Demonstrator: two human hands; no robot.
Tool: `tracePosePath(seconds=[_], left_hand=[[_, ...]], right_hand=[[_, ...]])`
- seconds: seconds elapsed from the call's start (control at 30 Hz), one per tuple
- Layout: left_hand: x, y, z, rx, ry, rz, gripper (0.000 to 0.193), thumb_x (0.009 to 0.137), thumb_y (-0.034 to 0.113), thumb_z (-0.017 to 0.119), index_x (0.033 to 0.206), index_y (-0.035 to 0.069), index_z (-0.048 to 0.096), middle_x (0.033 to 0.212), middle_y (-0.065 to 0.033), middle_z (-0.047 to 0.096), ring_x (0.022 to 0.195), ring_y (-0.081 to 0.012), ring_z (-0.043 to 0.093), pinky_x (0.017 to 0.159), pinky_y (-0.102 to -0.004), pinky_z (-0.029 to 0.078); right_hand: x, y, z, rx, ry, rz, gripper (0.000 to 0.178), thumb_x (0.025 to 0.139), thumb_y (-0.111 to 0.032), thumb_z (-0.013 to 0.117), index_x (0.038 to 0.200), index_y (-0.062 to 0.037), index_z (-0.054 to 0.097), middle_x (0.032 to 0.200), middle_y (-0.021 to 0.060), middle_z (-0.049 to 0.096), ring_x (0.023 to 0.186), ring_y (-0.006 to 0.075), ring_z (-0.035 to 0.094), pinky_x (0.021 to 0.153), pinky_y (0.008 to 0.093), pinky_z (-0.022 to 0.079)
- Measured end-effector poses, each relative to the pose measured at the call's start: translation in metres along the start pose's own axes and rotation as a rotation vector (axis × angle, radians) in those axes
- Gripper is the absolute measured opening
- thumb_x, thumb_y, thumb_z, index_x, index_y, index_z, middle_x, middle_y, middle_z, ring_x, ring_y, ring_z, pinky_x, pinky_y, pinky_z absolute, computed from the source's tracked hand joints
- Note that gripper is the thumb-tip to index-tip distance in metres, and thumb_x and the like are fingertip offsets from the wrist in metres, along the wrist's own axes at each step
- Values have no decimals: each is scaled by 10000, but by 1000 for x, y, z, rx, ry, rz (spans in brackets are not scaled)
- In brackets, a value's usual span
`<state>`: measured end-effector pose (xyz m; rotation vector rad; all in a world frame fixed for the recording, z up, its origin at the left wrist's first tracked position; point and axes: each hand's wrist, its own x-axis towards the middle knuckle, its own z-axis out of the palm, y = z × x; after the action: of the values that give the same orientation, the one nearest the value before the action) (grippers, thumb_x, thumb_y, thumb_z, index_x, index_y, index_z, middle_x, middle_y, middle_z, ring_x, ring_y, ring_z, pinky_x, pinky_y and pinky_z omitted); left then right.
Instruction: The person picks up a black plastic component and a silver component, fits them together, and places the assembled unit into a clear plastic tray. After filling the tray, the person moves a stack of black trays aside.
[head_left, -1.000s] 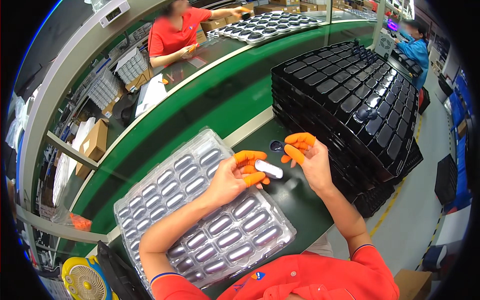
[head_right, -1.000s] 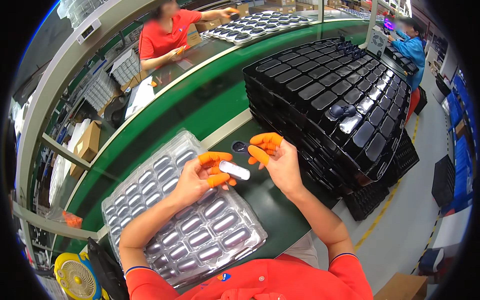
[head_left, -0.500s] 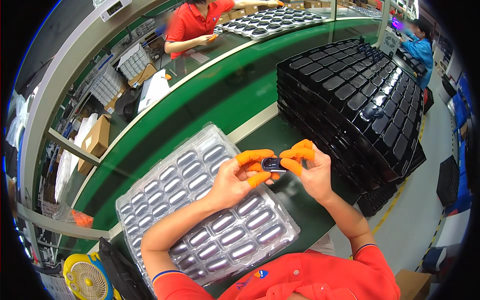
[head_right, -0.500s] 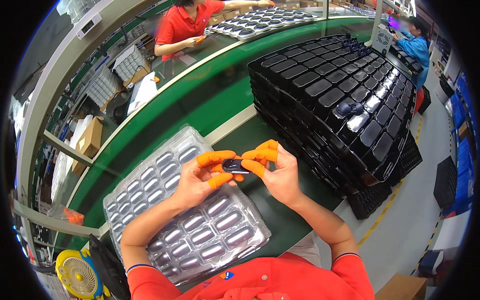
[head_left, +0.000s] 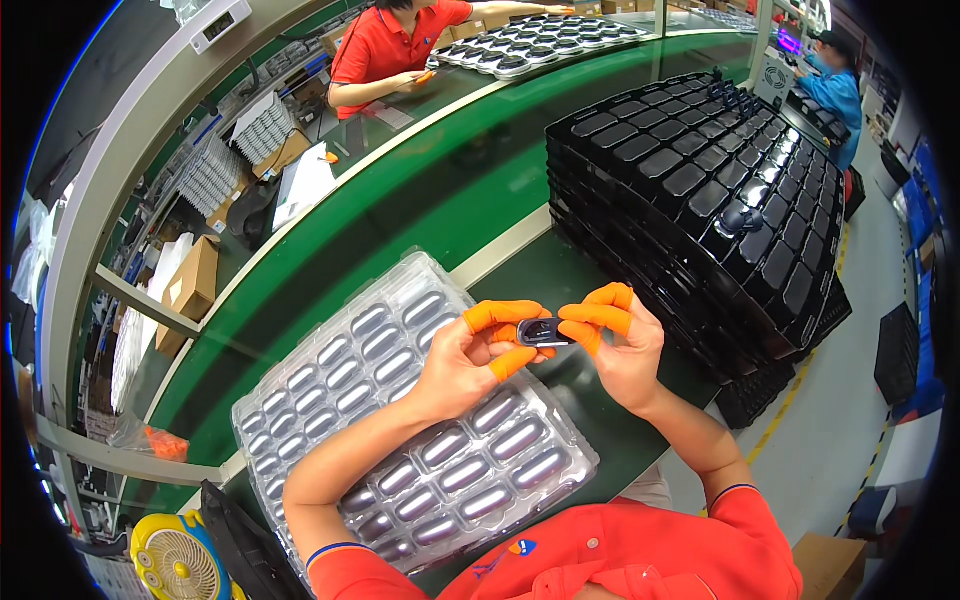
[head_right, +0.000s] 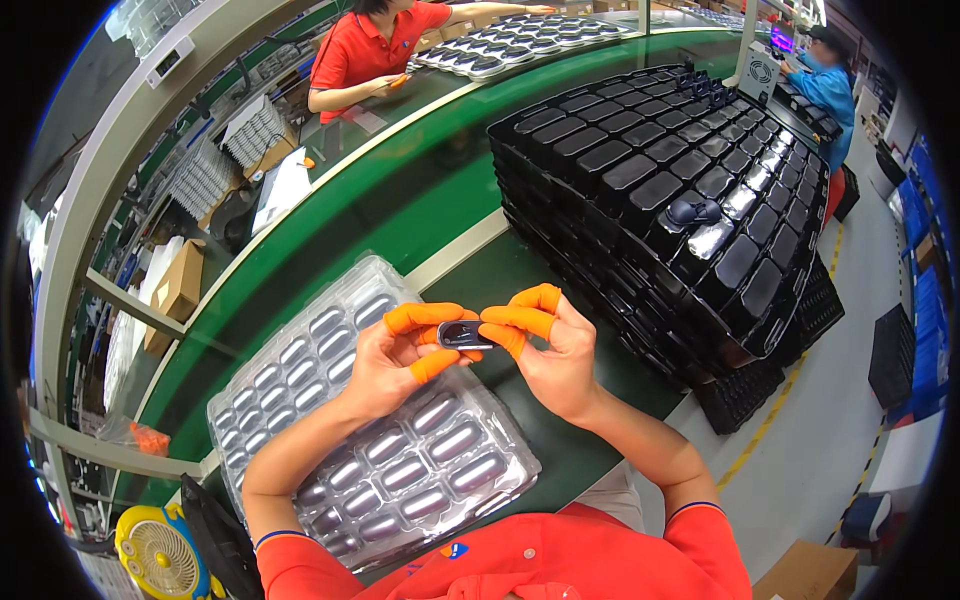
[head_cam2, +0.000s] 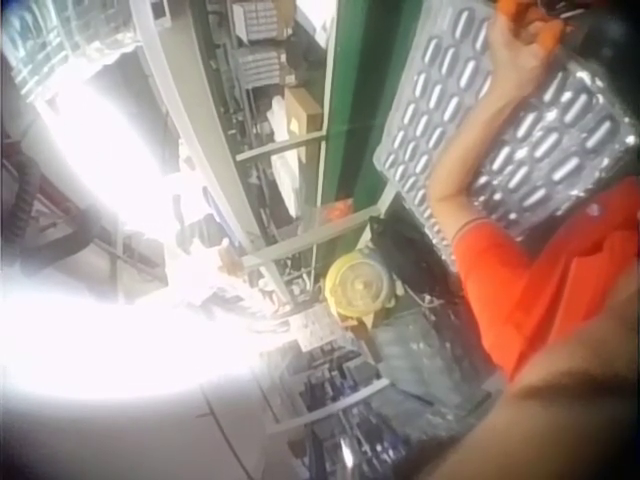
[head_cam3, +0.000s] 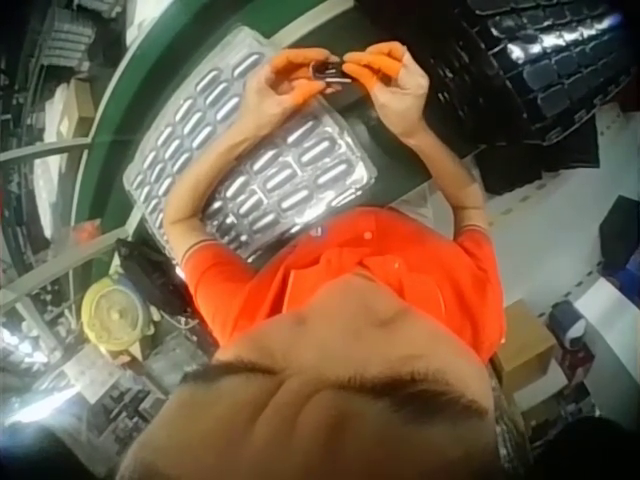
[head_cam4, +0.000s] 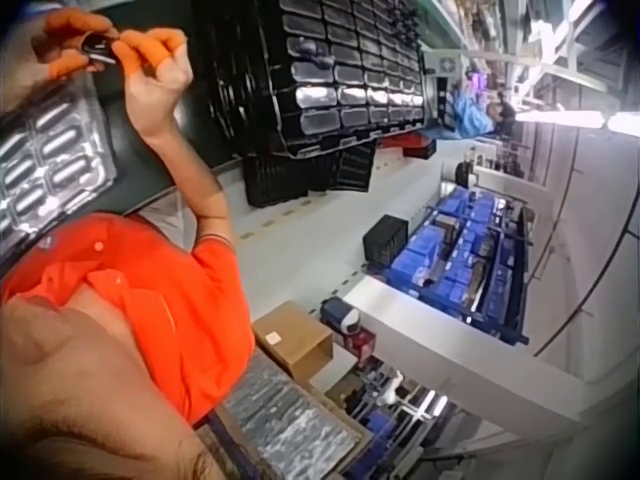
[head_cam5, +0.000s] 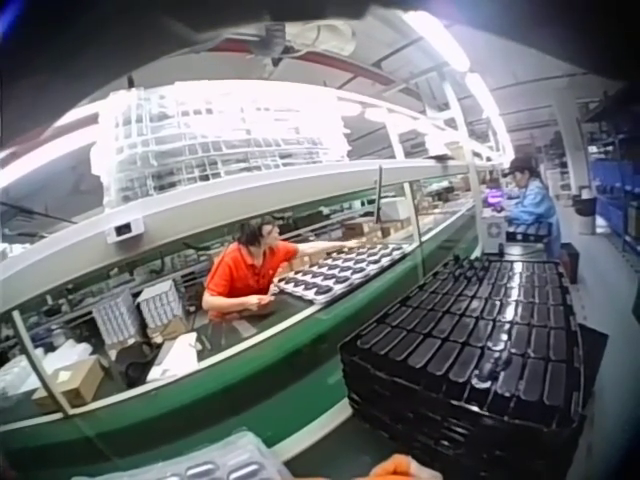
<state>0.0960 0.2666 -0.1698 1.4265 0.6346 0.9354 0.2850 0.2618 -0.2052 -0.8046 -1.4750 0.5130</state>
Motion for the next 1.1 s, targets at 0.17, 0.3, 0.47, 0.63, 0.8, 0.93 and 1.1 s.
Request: tracePosePath(seconds=[0.17,0.3,0.47,0.63,0.8,0.93,1.1], left_hand=[[-1,1,-2,-58,3,-16,353,828,-64,572,1167,-55,477,1143,-177,554,968,-268,612,869,-360,510],[1,3,-2,-38,-11,1,337,823,-52,589,1144,-56,486,1129,-182,555,985,-266,602,865,-366,511],[0,-8,-2,-87,47,35,314,817,-46,602,1114,-46,500,1101,-178,559,1001,-259,588,862,-370,508],[-2,-12,-7,145,41,212,282,817,-46,604,1081,-37,508,1050,-151,564,974,-219,581,843,-339,507],[2,-8,-2,386,92,198,292,783,-17,653,1051,-18,537,973,-105,589,831,-166,601,726,-277,509],[-4,5,3,561,91,192,280,753,-6,680,1008,-13,565,900,-97,597,749,-173,617,610,-260,498],[-7,8,4,728,73,229,162,778,-50,633,933,-41,587,867,-85,588,694,-148,628,558,-240,520]], right_hand=[[-2,-4,2,72,23,69,179,676,77,701,841,10,684,804,61,567,742,147,535,657,250,435],[1,-1,-1,208,-51,198,168,685,75,700,841,13,679,806,62,566,752,143,533,666,252,436],[-1,-4,5,260,0,159,197,732,48,682,924,10,658,820,60,569,743,138,538,655,250,440],[2,-8,2,355,-229,399,240,790,-17,659,1025,14,621,832,66,586,689,143,557,591,247,443],[-4,-3,0,54,-265,141,240,805,-48,651,1028,33,614,816,91,596,645,162,568,552,255,443],[-3,-3,5,-72,-212,-173,250,792,-28,649,1028,48,612,784,118,596,639,192,574,555,266,449],[-7,-1,9,-124,-169,-266,246,763,16,646,1006,50,622,774,126,597,623,221,569,552,271,449]])
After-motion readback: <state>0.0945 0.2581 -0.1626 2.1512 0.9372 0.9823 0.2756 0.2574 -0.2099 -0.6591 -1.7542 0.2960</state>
